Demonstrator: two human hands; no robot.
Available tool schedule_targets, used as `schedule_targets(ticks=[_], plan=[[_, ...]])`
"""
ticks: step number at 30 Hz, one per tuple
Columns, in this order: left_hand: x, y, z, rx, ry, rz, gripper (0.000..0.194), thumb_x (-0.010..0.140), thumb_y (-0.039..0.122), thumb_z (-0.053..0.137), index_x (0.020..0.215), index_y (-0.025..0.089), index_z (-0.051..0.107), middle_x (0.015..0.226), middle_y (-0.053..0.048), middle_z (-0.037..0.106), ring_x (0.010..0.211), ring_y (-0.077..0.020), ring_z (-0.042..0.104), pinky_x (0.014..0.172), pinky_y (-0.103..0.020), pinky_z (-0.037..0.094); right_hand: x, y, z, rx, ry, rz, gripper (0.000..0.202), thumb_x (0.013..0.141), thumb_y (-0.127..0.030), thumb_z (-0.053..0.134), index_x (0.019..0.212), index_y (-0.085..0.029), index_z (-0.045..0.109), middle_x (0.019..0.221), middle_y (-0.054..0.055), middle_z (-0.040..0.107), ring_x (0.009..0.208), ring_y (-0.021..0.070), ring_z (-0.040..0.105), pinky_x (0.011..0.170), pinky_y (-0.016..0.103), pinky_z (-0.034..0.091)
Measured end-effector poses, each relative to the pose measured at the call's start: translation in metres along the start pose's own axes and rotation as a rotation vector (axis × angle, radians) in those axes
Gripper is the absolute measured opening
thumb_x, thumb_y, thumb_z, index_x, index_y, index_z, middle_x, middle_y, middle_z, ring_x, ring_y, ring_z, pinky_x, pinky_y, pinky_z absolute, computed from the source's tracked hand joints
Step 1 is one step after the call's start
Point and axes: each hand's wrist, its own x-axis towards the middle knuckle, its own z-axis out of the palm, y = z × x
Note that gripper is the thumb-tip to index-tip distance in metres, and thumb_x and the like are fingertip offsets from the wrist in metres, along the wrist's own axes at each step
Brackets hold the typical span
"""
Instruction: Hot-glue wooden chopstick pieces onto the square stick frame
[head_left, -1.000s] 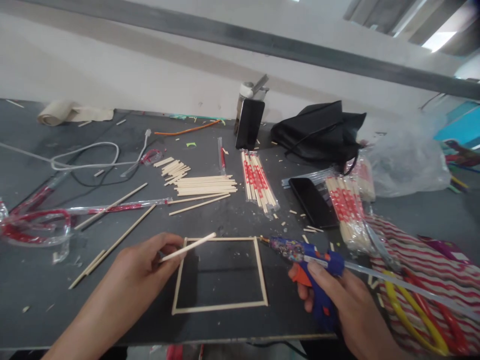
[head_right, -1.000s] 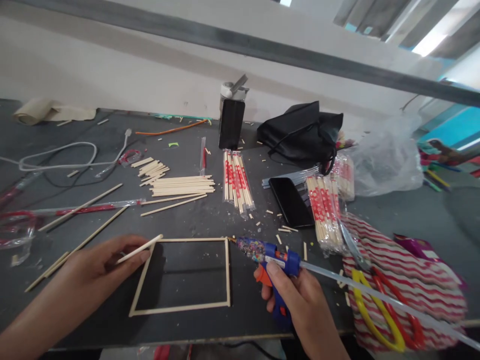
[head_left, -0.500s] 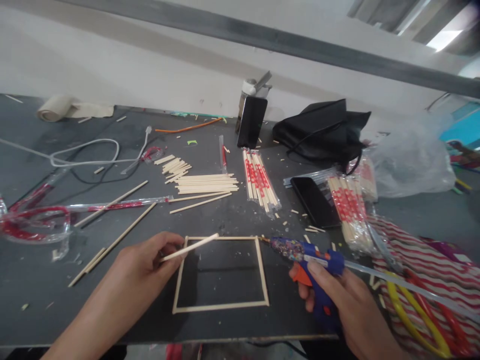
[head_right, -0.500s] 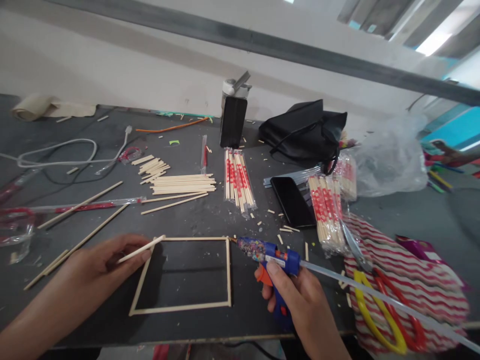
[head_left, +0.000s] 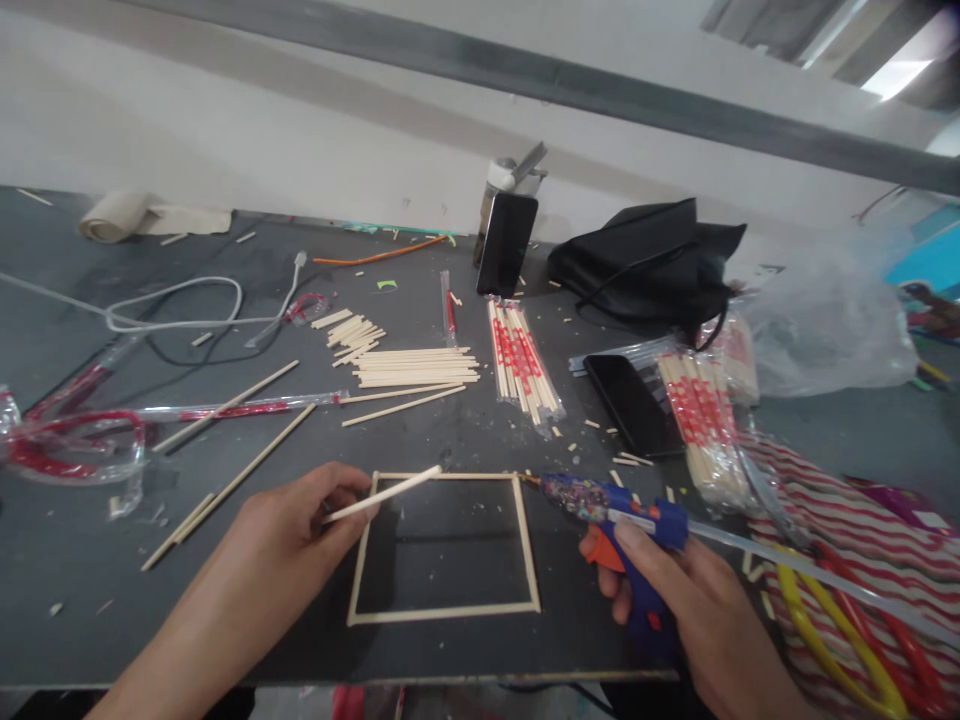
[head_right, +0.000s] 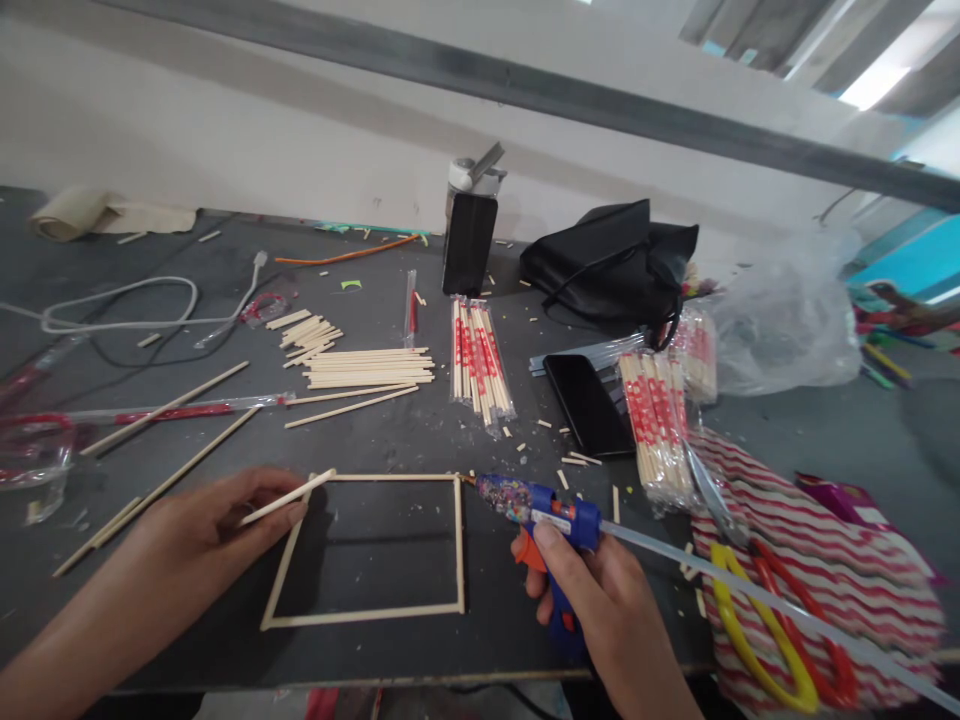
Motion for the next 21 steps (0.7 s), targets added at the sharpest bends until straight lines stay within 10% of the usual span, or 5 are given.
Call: schedule_targets(ticks=[21], plan=[[0.0001,-0.0020,0.0021,-0.007,0.007,0.018,0.033,0.082,0.053,0.052,0.099,0.025,0.062,0.085,0.000,0.072,0.072,-0.0187,0.066,0.063,-0.025,0.046,-0.0002,0.0045,0.0001,0.122,-0.001,-0.007,0.040,0.076,-0.057,0.064,0.076,-0.017,0.069,0.057,0.003,0.064,0.046,0.0122,0.057,0.045,0.021,0.044]])
